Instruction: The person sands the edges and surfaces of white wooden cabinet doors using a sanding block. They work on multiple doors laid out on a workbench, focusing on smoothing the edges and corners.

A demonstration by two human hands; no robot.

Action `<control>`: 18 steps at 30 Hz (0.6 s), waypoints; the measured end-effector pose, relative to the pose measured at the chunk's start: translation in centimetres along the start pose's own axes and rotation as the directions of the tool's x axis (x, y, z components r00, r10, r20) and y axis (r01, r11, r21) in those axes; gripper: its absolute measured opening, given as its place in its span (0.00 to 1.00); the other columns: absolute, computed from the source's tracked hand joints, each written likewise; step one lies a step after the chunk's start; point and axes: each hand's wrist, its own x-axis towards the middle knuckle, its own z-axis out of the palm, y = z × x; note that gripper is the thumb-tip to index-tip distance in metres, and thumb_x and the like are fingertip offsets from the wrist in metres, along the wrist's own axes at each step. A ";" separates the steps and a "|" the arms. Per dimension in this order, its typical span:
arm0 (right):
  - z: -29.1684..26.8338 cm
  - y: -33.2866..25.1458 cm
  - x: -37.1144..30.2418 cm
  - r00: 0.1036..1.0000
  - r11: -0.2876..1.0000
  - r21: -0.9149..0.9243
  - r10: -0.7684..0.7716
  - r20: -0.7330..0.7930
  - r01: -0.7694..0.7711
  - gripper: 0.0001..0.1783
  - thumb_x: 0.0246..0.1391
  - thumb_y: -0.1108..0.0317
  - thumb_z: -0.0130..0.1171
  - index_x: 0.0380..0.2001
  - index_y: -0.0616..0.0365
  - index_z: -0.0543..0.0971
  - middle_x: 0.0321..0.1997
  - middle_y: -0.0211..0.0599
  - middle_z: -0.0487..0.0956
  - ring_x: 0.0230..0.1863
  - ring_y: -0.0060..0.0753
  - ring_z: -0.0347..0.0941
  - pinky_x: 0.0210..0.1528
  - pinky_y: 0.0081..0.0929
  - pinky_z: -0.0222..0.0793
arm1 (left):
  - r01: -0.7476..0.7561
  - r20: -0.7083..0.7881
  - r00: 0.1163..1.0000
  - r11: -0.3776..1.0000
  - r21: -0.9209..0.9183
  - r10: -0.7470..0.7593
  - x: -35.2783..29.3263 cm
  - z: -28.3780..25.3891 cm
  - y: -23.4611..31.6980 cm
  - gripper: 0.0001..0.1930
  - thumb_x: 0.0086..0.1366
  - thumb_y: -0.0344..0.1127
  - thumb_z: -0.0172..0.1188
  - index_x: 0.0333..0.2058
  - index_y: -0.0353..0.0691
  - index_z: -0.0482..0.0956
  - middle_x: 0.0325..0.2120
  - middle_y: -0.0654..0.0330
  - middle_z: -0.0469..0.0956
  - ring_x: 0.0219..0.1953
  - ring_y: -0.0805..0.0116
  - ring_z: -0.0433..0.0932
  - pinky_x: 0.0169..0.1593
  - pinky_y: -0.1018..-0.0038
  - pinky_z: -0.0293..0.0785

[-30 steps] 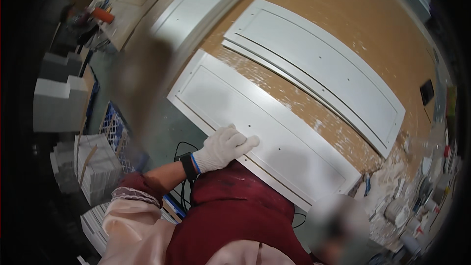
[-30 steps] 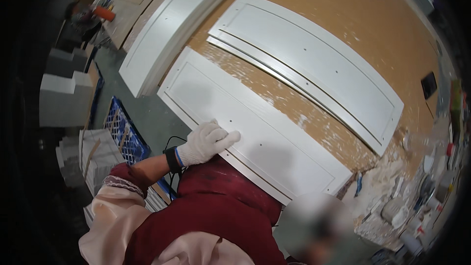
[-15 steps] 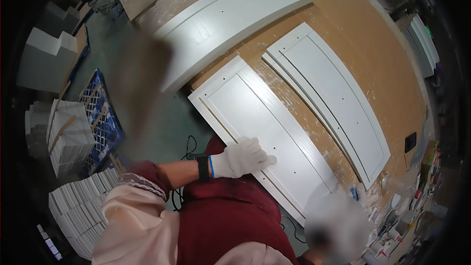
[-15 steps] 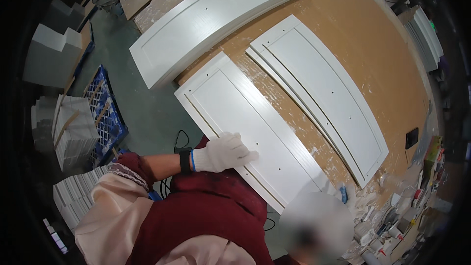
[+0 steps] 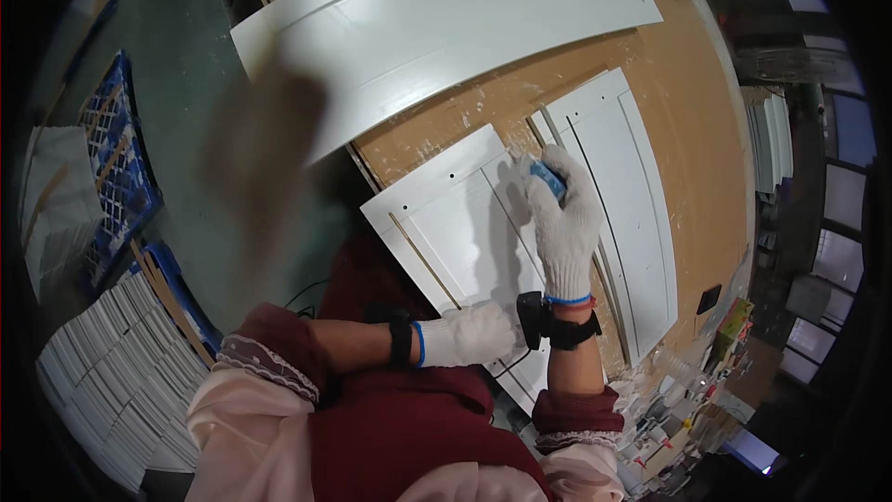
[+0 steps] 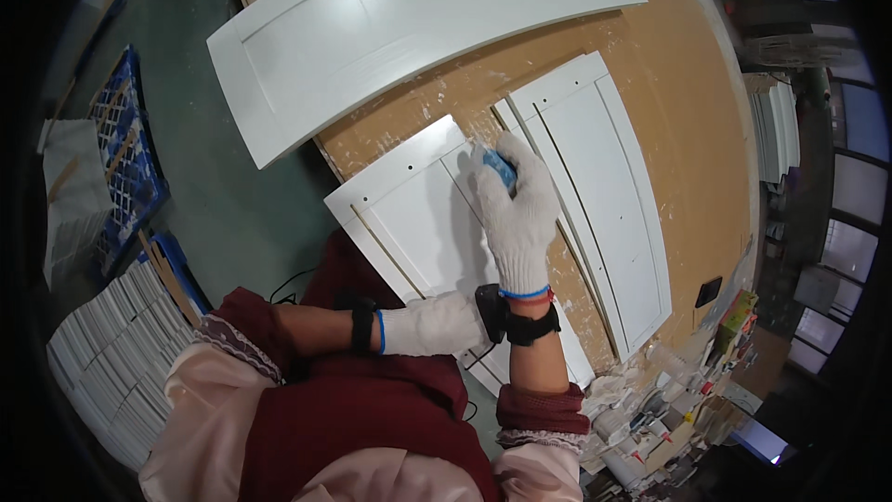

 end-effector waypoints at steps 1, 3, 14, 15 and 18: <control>0.7 -0.4 0.6 1.000 1.000 -0.013 0.004 -0.005 -0.004 0.22 0.49 0.65 0.62 0.46 0.65 0.77 0.39 0.43 0.79 0.40 0.32 0.75 0.46 0.26 0.70 | 0.027 0.022 0.999 0.996 -0.083 -0.025 0.4 0.8 -0.2 0.11 0.53 0.36 0.55 0.34 0.40 0.79 0.29 0.59 0.78 0.33 0.58 0.78 0.34 0.68 0.75; 1.8 -1.1 1.4 1.000 0.999 -0.034 0.015 -0.016 -0.016 0.21 0.50 0.64 0.61 0.46 0.66 0.77 0.39 0.44 0.79 0.39 0.33 0.75 0.46 0.26 0.70 | 0.022 -0.147 0.988 0.992 -0.123 -0.040 0.5 2.4 -0.3 0.13 0.54 0.35 0.54 0.36 0.36 0.79 0.31 0.56 0.79 0.35 0.58 0.79 0.36 0.65 0.77; 3.3 1.0 2.6 0.996 0.986 -0.147 0.068 -0.054 -0.075 0.20 0.50 0.70 0.58 0.48 0.64 0.75 0.44 0.46 0.78 0.43 0.35 0.76 0.49 0.27 0.70 | -0.025 -0.175 0.985 0.990 -0.140 0.000 -0.4 1.0 -0.4 0.08 0.58 0.35 0.51 0.33 0.41 0.77 0.25 0.60 0.77 0.29 0.65 0.76 0.34 0.68 0.68; 3.3 0.9 2.5 0.993 0.986 -0.124 0.106 -0.043 -0.110 0.20 0.51 0.70 0.59 0.47 0.64 0.75 0.44 0.46 0.78 0.43 0.35 0.76 0.49 0.27 0.70 | -0.033 -0.227 0.974 0.988 -0.152 -0.002 -0.4 1.4 -0.5 0.08 0.58 0.35 0.51 0.32 0.41 0.77 0.26 0.60 0.77 0.29 0.65 0.76 0.34 0.68 0.68; 3.2 -0.1 2.3 0.987 0.980 -0.119 0.160 -0.009 -0.160 0.19 0.51 0.70 0.59 0.47 0.64 0.76 0.44 0.46 0.78 0.44 0.34 0.76 0.49 0.27 0.70 | -0.044 -0.354 0.935 0.986 -0.162 -0.016 -0.3 2.7 -0.4 0.08 0.58 0.35 0.51 0.32 0.41 0.77 0.26 0.60 0.76 0.29 0.64 0.76 0.35 0.68 0.69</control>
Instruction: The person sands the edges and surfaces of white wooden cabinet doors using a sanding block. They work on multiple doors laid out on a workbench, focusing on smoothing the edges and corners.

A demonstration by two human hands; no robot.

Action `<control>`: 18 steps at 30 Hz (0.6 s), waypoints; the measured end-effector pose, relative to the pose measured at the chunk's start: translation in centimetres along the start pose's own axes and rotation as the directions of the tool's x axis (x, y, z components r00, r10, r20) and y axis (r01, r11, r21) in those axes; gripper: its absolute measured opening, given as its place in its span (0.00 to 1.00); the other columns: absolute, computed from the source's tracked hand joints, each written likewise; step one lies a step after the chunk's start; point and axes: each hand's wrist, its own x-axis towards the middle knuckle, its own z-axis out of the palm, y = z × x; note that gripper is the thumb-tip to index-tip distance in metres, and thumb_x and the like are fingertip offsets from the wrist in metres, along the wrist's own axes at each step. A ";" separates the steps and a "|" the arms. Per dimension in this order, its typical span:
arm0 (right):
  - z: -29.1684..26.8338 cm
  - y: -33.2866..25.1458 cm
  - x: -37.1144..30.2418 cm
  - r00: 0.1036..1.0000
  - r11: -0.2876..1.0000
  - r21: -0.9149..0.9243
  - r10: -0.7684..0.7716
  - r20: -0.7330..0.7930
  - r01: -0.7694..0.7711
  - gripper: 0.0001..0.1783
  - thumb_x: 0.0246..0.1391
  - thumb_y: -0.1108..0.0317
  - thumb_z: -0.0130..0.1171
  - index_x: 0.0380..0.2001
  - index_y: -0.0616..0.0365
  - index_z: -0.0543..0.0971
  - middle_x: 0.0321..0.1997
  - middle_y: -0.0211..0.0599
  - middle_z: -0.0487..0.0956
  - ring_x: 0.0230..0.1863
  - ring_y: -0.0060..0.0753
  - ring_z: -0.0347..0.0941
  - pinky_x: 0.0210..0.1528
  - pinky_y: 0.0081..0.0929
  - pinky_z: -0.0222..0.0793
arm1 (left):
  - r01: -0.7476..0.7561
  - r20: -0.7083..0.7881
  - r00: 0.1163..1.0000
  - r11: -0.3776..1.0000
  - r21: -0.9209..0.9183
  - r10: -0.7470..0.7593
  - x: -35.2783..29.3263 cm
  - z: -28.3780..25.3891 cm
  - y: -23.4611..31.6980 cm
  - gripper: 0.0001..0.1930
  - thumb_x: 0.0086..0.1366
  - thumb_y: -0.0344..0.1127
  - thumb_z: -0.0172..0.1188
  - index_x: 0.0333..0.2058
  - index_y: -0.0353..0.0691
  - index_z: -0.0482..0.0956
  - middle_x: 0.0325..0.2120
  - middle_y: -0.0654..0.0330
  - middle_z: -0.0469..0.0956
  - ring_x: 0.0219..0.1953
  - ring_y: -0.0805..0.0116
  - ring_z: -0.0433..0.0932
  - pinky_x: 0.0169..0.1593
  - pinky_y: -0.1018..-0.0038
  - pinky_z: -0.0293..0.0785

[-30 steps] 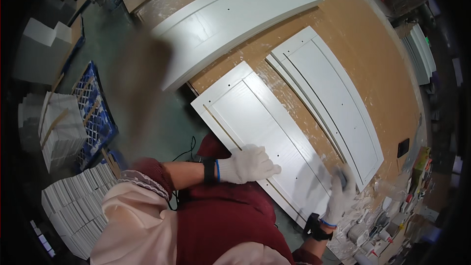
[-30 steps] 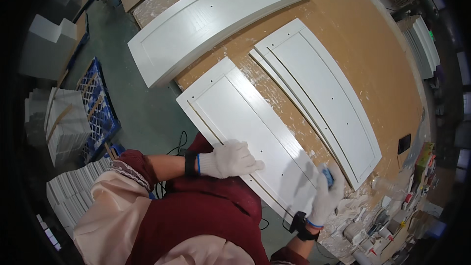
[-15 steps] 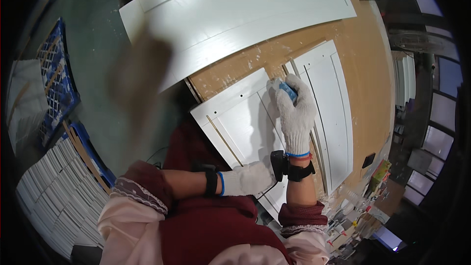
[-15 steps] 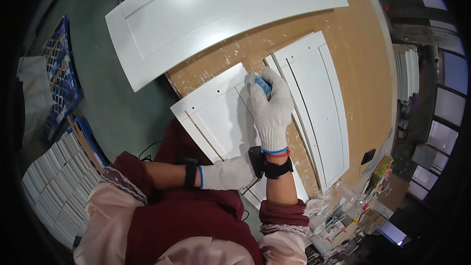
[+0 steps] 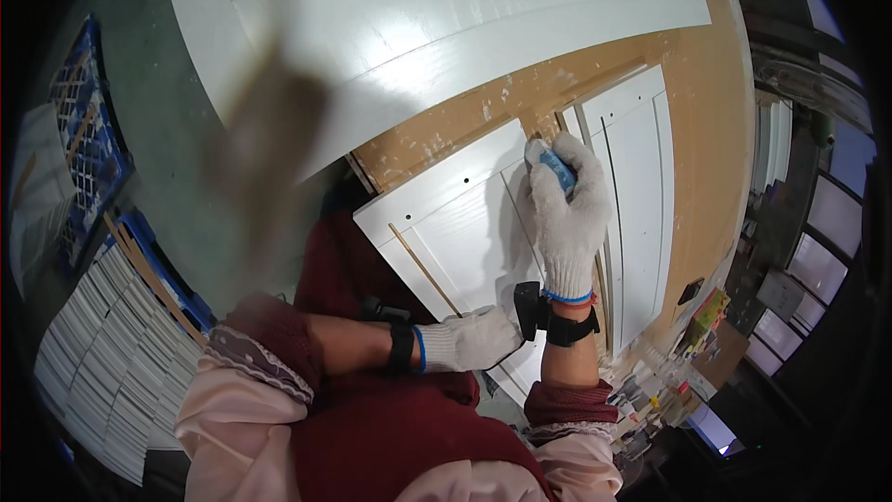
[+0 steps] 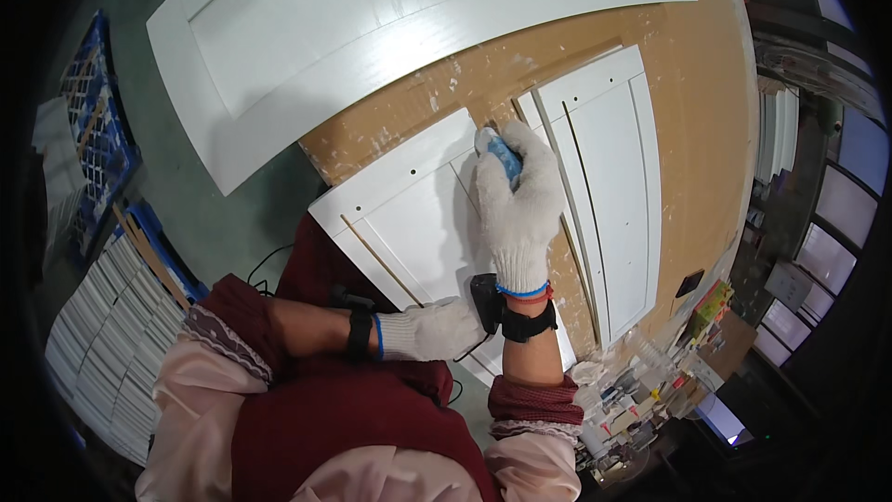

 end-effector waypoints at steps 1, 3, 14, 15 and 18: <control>0.0 -0.3 0.0 1.000 0.999 -0.041 -0.022 0.008 0.022 0.19 0.51 0.69 0.59 0.47 0.64 0.76 0.44 0.46 0.78 0.44 0.34 0.76 0.49 0.27 0.70 | 0.002 -0.026 1.000 1.000 0.015 -0.002 0.0 0.3 0.1 0.08 0.58 0.35 0.51 0.33 0.41 0.77 0.26 0.60 0.76 0.30 0.64 0.76 0.35 0.68 0.69; 0.0 -0.2 0.1 0.997 0.993 -0.092 -0.079 -0.005 0.078 0.19 0.51 0.69 0.60 0.47 0.64 0.76 0.43 0.45 0.78 0.43 0.33 0.76 0.48 0.26 0.70 | 0.004 0.029 1.000 1.000 0.018 -0.004 0.1 0.0 0.1 0.08 0.59 0.35 0.51 0.33 0.40 0.77 0.27 0.59 0.76 0.30 0.64 0.76 0.35 0.68 0.69; 0.3 0.0 0.1 0.977 0.970 -0.140 -0.206 -0.055 0.196 0.17 0.52 0.68 0.61 0.45 0.64 0.76 0.38 0.44 0.78 0.40 0.33 0.75 0.45 0.27 0.70 | -0.016 -0.024 1.000 0.993 0.115 0.018 -0.1 -0.4 0.3 0.05 0.59 0.33 0.52 0.30 0.42 0.76 0.25 0.60 0.75 0.32 0.65 0.77 0.37 0.71 0.69; 0.5 -0.3 -0.1 0.984 0.979 -0.126 -0.170 -0.060 0.161 0.17 0.52 0.68 0.61 0.45 0.63 0.76 0.38 0.44 0.78 0.40 0.33 0.75 0.45 0.27 0.70 | -0.002 -0.006 1.000 0.999 0.054 0.002 -0.1 -0.4 0.3 0.05 0.59 0.33 0.52 0.30 0.42 0.76 0.25 0.60 0.75 0.31 0.65 0.77 0.37 0.71 0.69; 0.4 0.2 0.0 0.972 0.965 -0.149 -0.227 -0.061 0.215 0.16 0.53 0.68 0.61 0.44 0.64 0.76 0.38 0.43 0.78 0.39 0.31 0.75 0.45 0.26 0.70 | 0.027 0.056 0.998 0.999 -0.042 -0.025 0.4 -0.7 0.2 0.05 0.59 0.33 0.52 0.29 0.42 0.76 0.25 0.61 0.76 0.31 0.66 0.77 0.35 0.70 0.70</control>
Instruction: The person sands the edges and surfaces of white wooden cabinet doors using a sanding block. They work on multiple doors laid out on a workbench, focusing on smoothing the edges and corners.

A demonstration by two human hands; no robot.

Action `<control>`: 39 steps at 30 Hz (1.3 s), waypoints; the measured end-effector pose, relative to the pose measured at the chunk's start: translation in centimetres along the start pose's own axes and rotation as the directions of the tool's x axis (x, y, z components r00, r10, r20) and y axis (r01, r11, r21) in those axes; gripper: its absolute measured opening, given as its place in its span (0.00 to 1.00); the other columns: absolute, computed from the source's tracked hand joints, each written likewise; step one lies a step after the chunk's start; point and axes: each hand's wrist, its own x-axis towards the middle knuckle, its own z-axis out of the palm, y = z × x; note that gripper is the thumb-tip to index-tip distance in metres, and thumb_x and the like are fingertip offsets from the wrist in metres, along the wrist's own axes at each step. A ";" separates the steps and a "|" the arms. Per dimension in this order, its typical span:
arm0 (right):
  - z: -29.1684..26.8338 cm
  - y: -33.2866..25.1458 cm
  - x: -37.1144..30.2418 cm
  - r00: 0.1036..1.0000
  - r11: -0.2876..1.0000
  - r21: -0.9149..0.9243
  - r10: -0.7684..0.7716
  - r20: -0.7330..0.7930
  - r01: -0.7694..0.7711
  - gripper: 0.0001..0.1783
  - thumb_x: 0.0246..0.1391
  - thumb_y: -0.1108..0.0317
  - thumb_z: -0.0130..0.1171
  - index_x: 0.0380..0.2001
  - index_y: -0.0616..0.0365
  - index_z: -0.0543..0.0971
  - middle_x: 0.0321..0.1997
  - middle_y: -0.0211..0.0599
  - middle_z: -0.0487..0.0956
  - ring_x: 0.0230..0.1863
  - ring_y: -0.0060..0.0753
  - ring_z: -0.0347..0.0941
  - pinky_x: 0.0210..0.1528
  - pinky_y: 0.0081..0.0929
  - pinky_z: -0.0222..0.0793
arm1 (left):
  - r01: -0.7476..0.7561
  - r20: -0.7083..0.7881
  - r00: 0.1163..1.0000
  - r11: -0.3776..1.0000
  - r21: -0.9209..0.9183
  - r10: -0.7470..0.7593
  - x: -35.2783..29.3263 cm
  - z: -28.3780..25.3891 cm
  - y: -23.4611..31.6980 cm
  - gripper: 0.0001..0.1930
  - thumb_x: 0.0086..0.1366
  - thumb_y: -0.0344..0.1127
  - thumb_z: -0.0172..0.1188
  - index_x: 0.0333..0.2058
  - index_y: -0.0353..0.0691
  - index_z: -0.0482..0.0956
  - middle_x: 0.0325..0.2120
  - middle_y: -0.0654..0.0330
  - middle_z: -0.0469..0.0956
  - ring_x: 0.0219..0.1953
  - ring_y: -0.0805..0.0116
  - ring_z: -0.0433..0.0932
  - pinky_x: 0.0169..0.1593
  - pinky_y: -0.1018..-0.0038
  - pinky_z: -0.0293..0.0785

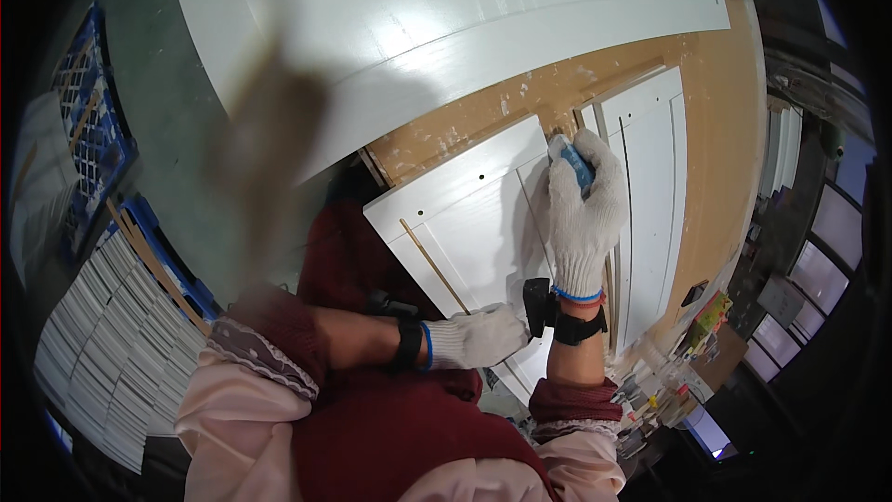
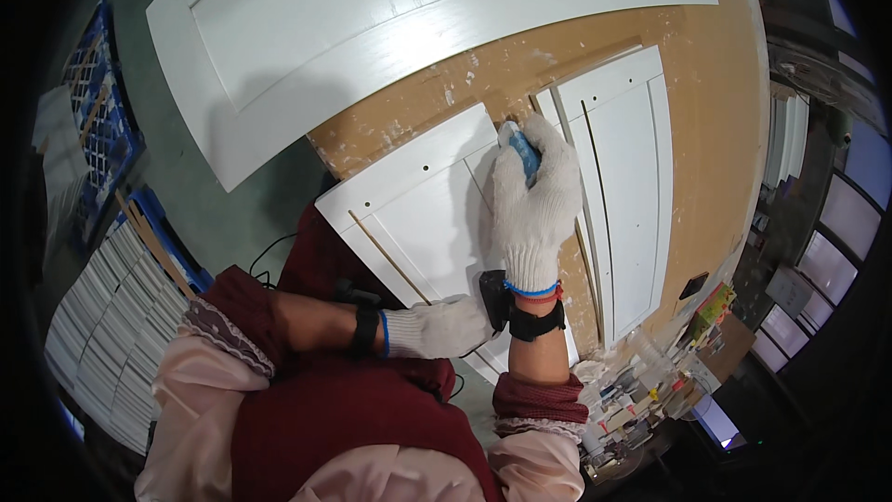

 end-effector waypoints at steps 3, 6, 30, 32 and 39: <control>0.5 0.7 0.7 0.997 0.997 0.059 0.061 -0.045 -0.058 0.16 0.53 0.67 0.62 0.43 0.63 0.77 0.37 0.41 0.78 0.38 0.31 0.75 0.44 0.26 0.70 | 0.010 0.075 0.997 0.999 0.032 -0.012 0.2 -0.3 0.1 0.05 0.59 0.34 0.51 0.29 0.42 0.76 0.24 0.61 0.76 0.30 0.65 0.78 0.34 0.70 0.70; 0.2 -0.9 1.1 0.992 0.983 0.138 0.119 0.034 -0.122 0.16 0.53 0.66 0.63 0.43 0.64 0.77 0.36 0.41 0.78 0.39 0.31 0.75 0.45 0.26 0.71 | 0.026 0.106 0.994 1.000 -0.004 -0.025 0.3 -0.2 0.0 0.06 0.59 0.34 0.51 0.29 0.42 0.76 0.24 0.61 0.76 0.30 0.65 0.78 0.33 0.70 0.70; 1.4 -1.3 2.0 0.999 1.000 0.019 -0.017 0.049 0.016 0.16 0.52 0.69 0.62 0.44 0.62 0.77 0.39 0.44 0.78 0.40 0.37 0.76 0.46 0.27 0.71 | -0.024 -0.059 0.998 0.999 0.032 0.026 -0.2 0.9 0.0 0.07 0.57 0.35 0.52 0.29 0.39 0.77 0.24 0.59 0.76 0.28 0.63 0.76 0.34 0.68 0.70; 1.6 -0.6 2.0 0.994 0.995 0.013 -0.102 -0.030 0.103 0.16 0.52 0.69 0.62 0.44 0.62 0.77 0.39 0.44 0.78 0.39 0.38 0.75 0.45 0.27 0.71 | -0.003 0.063 0.998 0.996 0.087 -0.002 -0.1 1.1 0.2 0.07 0.56 0.35 0.52 0.29 0.40 0.77 0.24 0.59 0.76 0.28 0.63 0.76 0.35 0.68 0.70; 1.6 -0.4 2.6 0.992 0.992 -0.002 -0.126 -0.029 0.126 0.16 0.53 0.68 0.61 0.45 0.64 0.77 0.40 0.45 0.78 0.39 0.36 0.76 0.44 0.28 0.71 | 0.035 0.152 0.988 0.998 0.048 -0.042 0.3 0.0 0.4 0.08 0.55 0.36 0.53 0.30 0.41 0.78 0.25 0.59 0.77 0.28 0.63 0.76 0.34 0.68 0.69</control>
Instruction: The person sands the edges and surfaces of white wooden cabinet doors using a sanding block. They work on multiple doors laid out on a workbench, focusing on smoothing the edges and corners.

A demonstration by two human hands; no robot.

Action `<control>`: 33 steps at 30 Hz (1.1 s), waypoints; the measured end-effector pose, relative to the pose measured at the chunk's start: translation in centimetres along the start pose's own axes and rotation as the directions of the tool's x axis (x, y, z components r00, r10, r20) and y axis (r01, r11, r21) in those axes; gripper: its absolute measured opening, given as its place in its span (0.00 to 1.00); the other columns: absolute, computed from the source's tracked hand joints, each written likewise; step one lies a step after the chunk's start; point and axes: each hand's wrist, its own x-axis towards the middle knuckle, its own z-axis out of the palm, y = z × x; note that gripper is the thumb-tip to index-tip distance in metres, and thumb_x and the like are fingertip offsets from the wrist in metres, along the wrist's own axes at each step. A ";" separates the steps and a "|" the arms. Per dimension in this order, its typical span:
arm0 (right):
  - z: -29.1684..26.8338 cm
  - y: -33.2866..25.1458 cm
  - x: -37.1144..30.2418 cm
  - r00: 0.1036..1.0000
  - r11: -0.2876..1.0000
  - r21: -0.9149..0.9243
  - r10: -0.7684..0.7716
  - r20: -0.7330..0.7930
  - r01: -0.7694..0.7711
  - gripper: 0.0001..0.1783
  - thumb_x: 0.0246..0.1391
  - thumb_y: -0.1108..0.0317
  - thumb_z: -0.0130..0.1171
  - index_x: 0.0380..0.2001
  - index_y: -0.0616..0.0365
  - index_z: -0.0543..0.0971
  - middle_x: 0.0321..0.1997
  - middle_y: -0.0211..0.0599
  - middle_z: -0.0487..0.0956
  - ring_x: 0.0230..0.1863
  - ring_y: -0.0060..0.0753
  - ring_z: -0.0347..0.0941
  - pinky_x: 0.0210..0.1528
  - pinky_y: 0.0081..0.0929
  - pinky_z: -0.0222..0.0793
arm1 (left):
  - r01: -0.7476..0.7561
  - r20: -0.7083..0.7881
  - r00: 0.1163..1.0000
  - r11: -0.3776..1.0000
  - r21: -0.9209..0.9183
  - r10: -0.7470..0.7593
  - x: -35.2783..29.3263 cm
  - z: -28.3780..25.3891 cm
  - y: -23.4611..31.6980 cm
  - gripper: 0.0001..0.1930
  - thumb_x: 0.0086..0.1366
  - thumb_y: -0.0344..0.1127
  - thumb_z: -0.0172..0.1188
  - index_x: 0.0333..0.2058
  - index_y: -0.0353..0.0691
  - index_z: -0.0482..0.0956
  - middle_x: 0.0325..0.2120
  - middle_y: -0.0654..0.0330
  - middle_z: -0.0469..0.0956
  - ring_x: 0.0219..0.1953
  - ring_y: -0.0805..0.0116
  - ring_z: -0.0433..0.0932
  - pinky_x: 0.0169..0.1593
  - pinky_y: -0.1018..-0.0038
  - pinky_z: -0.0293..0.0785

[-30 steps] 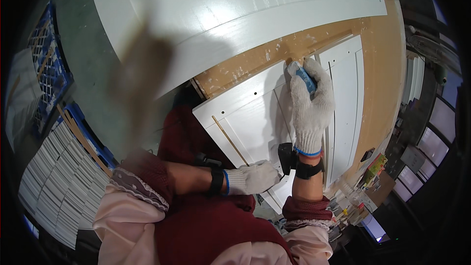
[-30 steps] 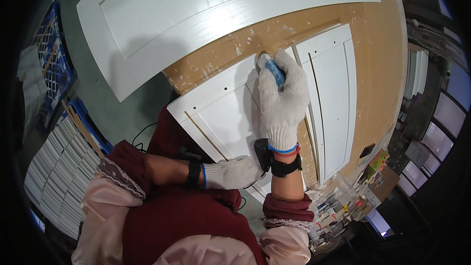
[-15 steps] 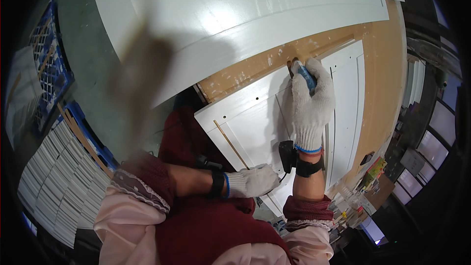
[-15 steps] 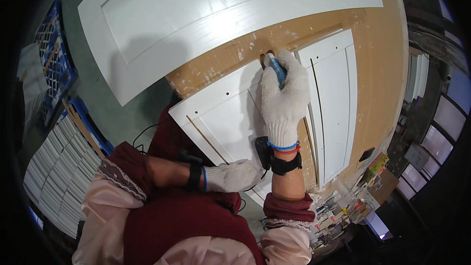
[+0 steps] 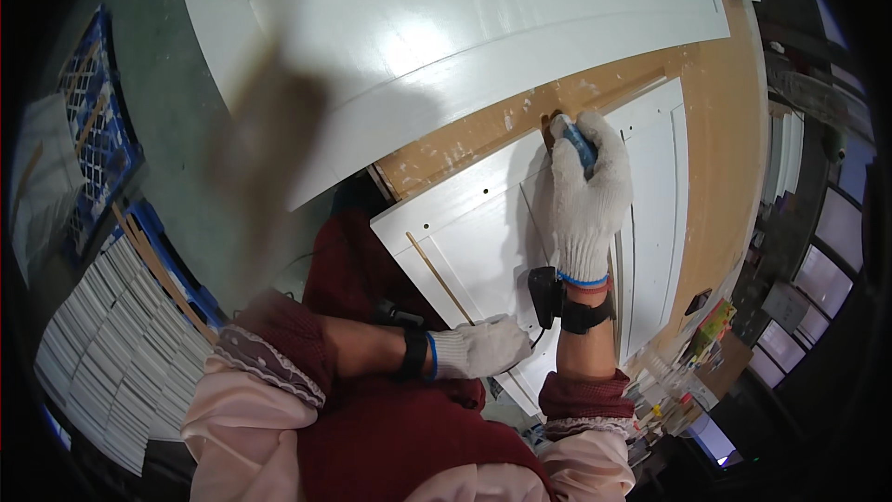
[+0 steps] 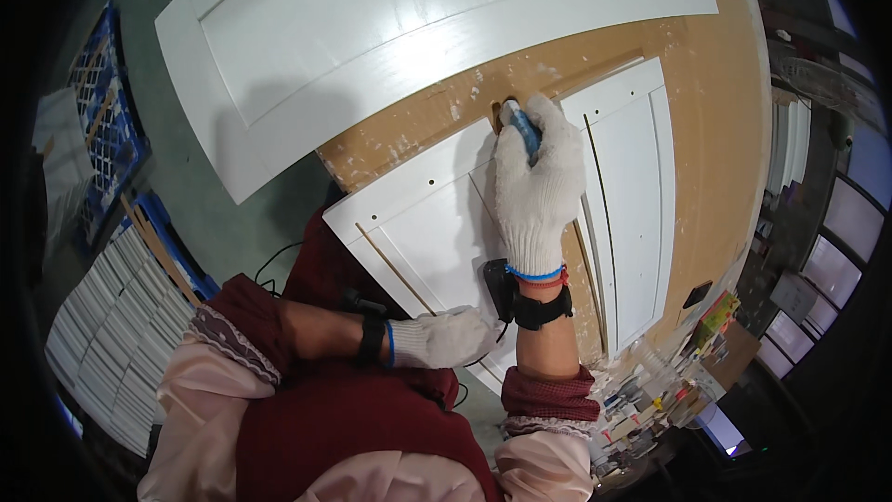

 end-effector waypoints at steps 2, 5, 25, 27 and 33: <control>-0.5 -0.2 -0.2 0.997 0.992 0.100 0.073 -0.020 -0.071 0.18 0.54 0.67 0.62 0.45 0.66 0.77 0.40 0.45 0.78 0.40 0.34 0.76 0.44 0.28 0.71 | 0.005 -0.007 1.000 1.000 -0.028 -0.005 0.0 0.4 -0.1 0.08 0.55 0.36 0.53 0.30 0.41 0.78 0.26 0.59 0.76 0.30 0.63 0.75 0.35 0.68 0.69; -1.6 -1.1 -0.3 0.968 0.948 0.199 0.240 0.074 -0.250 0.19 0.54 0.65 0.63 0.45 0.68 0.76 0.40 0.43 0.79 0.39 0.31 0.75 0.44 0.26 0.71 | -0.075 -0.182 0.980 0.997 0.032 0.080 -0.8 0.2 -0.5 0.08 0.55 0.36 0.53 0.29 0.41 0.79 0.27 0.59 0.75 0.31 0.63 0.74 0.36 0.68 0.68; -0.7 -1.5 1.0 0.988 0.988 -0.006 -0.155 0.026 0.156 0.12 0.54 0.66 0.57 0.37 0.63 0.76 0.29 0.47 0.75 0.33 0.47 0.71 0.39 0.35 0.67 | -0.160 -0.474 0.861 0.983 0.091 0.184 0.4 5.4 -1.7 0.09 0.61 0.34 0.49 0.29 0.37 0.77 0.24 0.49 0.77 0.27 0.49 0.77 0.31 0.59 0.73; -1.4 0.2 0.6 0.992 0.988 0.082 -0.126 -0.017 0.127 0.14 0.53 0.68 0.58 0.41 0.64 0.76 0.28 0.45 0.76 0.30 0.41 0.71 0.36 0.32 0.67 | 0.113 -0.227 0.954 0.939 -0.326 -0.194 0.5 1.8 -0.1 0.14 0.61 0.41 0.56 0.22 0.38 0.78 0.17 0.50 0.73 0.24 0.48 0.75 0.28 0.57 0.72; -9.9 -3.1 -4.2 0.948 0.769 0.556 0.237 0.211 -0.315 0.19 0.48 0.75 0.61 0.45 0.65 0.73 0.31 0.37 0.77 0.24 0.22 0.70 0.25 0.20 0.67 | -0.112 -0.423 0.877 0.953 0.282 0.228 1.4 7.3 -2.6 0.07 0.53 0.36 0.56 0.20 0.43 0.78 0.19 0.59 0.76 0.26 0.60 0.78 0.27 0.65 0.74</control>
